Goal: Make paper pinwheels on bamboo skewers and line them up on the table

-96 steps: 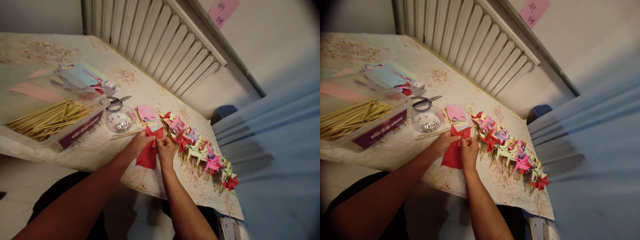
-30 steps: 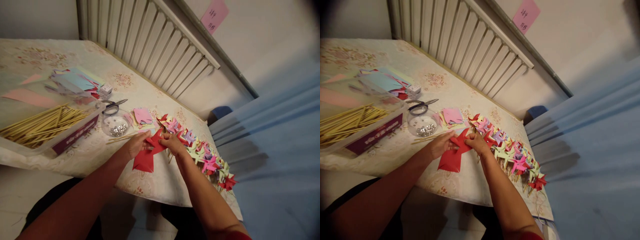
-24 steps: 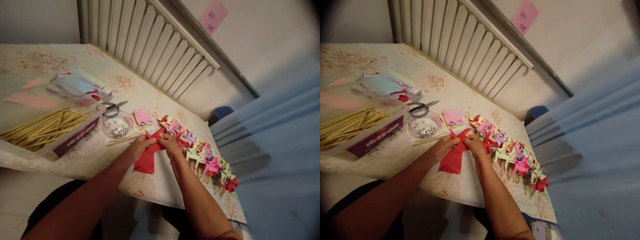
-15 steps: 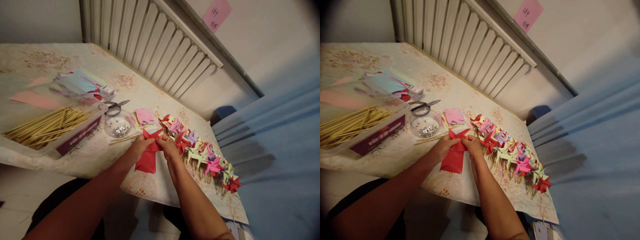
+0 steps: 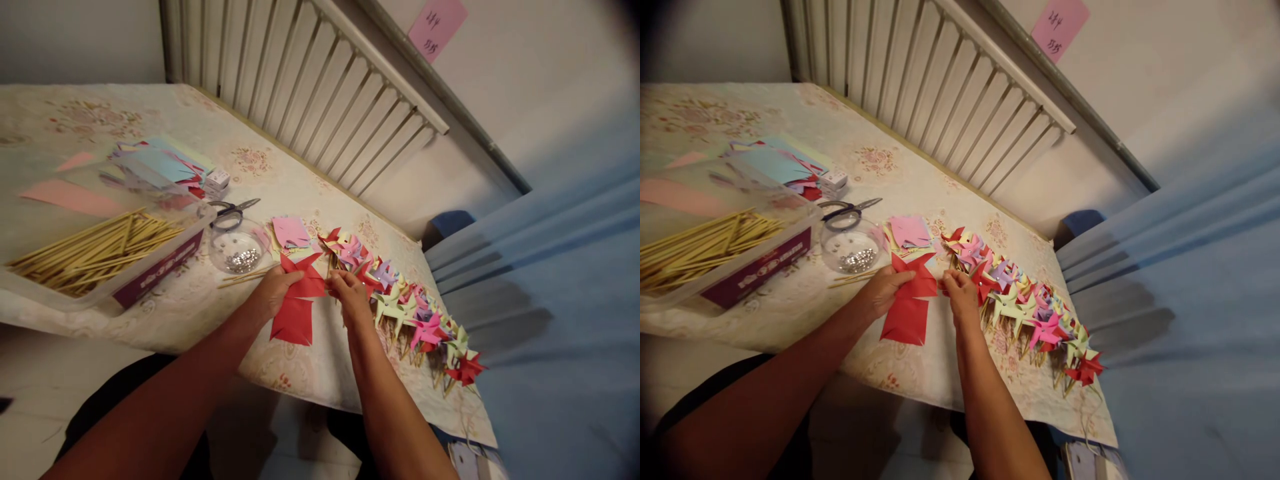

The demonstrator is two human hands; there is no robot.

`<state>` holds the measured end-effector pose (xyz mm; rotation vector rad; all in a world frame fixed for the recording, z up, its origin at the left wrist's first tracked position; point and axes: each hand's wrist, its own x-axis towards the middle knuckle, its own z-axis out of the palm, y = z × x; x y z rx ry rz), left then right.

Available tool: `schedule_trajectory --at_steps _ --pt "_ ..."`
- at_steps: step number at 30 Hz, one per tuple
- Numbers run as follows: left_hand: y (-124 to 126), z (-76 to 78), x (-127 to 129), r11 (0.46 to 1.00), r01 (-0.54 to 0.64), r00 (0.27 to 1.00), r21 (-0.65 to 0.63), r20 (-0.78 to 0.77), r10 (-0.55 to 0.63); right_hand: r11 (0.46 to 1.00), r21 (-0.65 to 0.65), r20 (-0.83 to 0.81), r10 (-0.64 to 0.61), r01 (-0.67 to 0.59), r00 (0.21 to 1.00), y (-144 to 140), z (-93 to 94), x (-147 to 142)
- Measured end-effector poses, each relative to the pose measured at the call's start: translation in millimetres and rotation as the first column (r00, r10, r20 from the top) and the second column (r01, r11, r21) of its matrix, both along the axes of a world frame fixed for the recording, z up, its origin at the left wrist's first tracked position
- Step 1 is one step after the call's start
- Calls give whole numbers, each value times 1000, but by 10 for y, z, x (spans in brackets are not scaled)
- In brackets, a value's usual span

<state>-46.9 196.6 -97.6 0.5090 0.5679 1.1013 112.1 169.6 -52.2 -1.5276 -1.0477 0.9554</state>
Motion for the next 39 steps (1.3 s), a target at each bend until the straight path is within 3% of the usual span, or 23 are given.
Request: schedule_trajectory --at_steps 4,9,13,17,22,26,29,39 --pt "-4 74 -12 995 -23 999 -100 31 26 986 27 -69 -160 163 985 -206 -102 65" --pt "-23 92 6 991 -55 998 -121 14 57 988 16 -167 -149 153 975 -436 -213 -102" --pt "-10 29 37 994 -49 999 -98 18 51 988 59 -188 -130 144 974 -496 -187 -262" --pt "2 -14 51 997 -52 999 -64 -3 51 990 117 -100 -64 76 993 -502 -145 -342" --pt "-4 -49 42 1000 -13 1000 -23 -6 12 978 204 202 4 -46 979 -472 -143 -317" --pt "-9 -76 40 1000 0 1000 -15 -28 0 968 164 320 131 -191 938 -420 -156 -257" --pt "-23 -65 36 999 32 999 44 -29 -31 966 118 325 180 -229 929 -375 -163 -244" --pt "-47 -11 33 992 72 995 106 -79 -63 982 79 176 158 -174 972 -267 -128 -349"
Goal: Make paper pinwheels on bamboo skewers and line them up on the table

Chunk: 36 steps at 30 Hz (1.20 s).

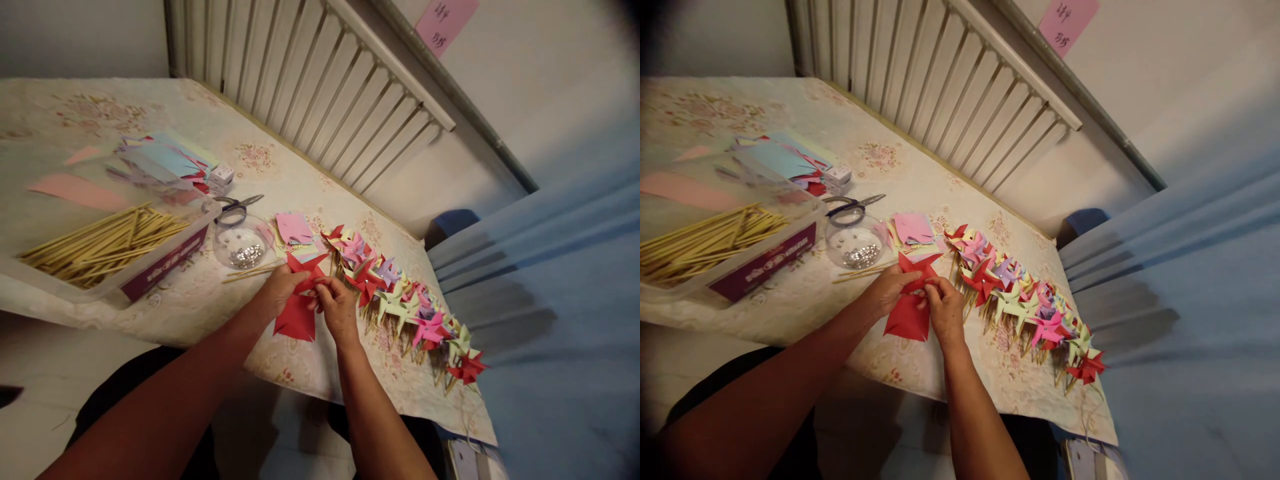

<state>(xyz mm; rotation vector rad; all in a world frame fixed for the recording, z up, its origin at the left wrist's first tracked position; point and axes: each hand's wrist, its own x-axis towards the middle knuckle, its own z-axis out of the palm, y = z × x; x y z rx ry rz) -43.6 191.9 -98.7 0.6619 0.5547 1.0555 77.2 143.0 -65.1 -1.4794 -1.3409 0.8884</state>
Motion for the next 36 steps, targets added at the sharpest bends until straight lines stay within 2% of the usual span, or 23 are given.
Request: schedule_trajectory --at_steps 5,10,15,20,26,31,36 --pt "-1 -51 27 998 40 999 44 30 -42 998 -23 2 -56 56 998 9 25 -47" --pt "-1 -56 43 1000 -19 1000 16 0 19 983 -54 -41 -180 178 983 45 -22 -96" --pt "-20 -31 47 998 23 998 62 53 -27 980 -25 -80 -198 196 977 68 -101 -99" --pt "-14 -51 50 1000 -4 1000 4 14 4 967 -46 -76 -255 252 964 64 -88 -120" --pt "-10 -53 61 999 -22 1000 -40 7 22 940 -20 22 -340 341 940 73 -88 -132" --pt "-27 -13 60 996 -49 999 -69 -24 47 926 44 121 -377 374 918 100 -136 -110" --pt "-9 -58 66 996 -63 997 -69 -55 59 918 57 190 -396 392 899 118 -138 -109"
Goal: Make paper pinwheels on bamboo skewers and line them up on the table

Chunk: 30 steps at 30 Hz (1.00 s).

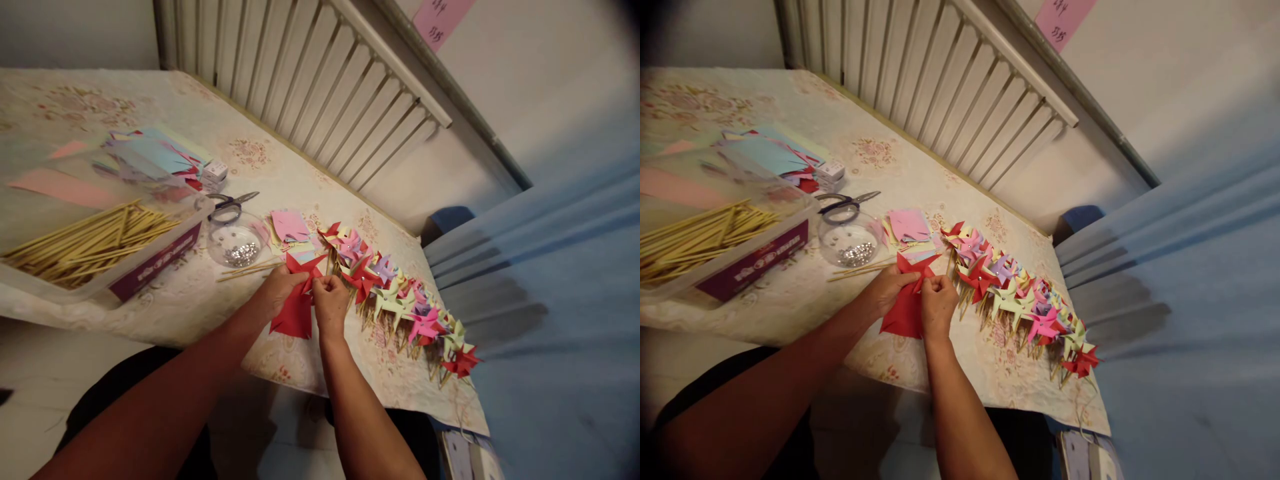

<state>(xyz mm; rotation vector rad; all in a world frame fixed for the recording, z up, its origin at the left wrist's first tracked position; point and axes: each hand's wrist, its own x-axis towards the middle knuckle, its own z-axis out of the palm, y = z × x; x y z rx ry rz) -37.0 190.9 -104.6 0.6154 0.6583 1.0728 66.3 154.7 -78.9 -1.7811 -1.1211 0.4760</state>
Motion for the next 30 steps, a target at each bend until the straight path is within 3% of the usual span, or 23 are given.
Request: schedule_trajectory --at_steps 11,30 --pt "17 -21 4 999 -15 999 -30 43 17 1000 1 52 27 -27 998 -22 7 -26" --pt "36 -23 -24 999 -27 1000 -25 -11 26 998 -1 56 61 -62 997 -21 46 -52"
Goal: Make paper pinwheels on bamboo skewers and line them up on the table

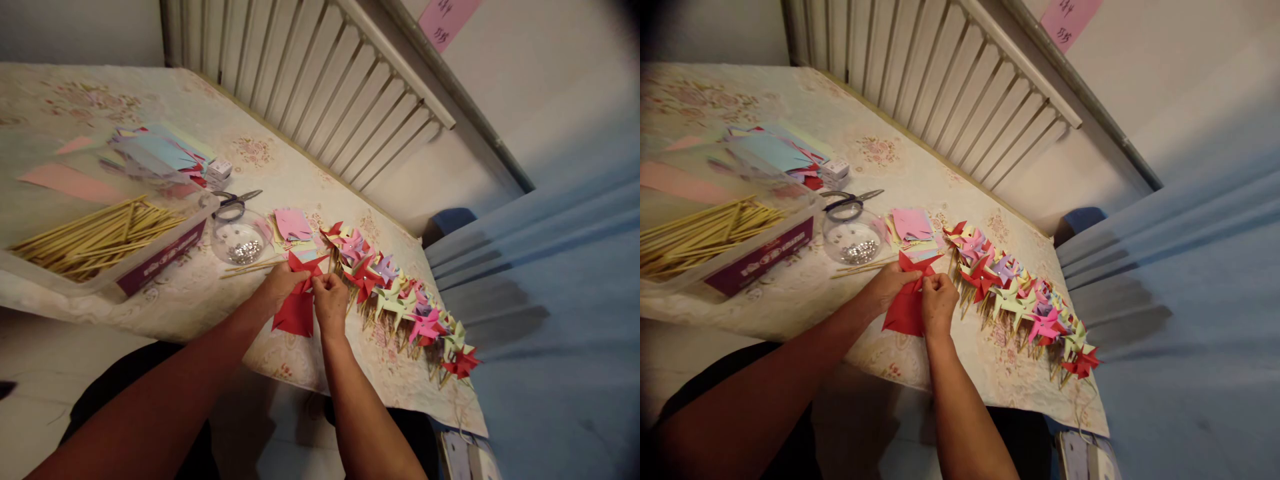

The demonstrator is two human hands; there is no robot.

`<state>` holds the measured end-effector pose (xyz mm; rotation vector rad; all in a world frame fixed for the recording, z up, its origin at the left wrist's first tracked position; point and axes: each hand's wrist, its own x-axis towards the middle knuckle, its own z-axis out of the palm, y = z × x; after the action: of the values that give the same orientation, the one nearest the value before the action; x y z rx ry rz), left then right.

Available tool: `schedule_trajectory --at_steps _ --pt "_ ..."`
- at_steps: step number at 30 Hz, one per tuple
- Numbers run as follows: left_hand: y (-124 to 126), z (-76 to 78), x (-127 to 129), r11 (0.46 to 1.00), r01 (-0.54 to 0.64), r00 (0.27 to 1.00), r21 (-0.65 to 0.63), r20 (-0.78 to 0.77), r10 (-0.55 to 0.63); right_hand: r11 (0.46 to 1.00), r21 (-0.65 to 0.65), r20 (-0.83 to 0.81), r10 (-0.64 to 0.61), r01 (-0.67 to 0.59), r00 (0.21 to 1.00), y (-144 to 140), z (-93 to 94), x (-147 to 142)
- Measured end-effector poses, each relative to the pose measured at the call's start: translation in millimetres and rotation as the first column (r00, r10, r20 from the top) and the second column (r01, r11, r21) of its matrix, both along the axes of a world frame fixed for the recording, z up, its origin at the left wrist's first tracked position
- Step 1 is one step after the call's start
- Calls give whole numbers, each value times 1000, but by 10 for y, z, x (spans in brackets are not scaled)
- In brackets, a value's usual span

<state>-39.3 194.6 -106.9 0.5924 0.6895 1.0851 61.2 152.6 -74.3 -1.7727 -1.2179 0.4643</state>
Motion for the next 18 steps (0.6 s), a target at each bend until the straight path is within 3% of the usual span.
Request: schedule_trajectory --at_steps 11,18 --pt "-19 9 7 1000 -9 1000 22 -26 10 1000 -7 -32 2 -2 999 11 -30 11" --pt "-25 44 -3 999 4 999 52 -37 -2 987 -67 -83 141 -146 987 12 -8 127"
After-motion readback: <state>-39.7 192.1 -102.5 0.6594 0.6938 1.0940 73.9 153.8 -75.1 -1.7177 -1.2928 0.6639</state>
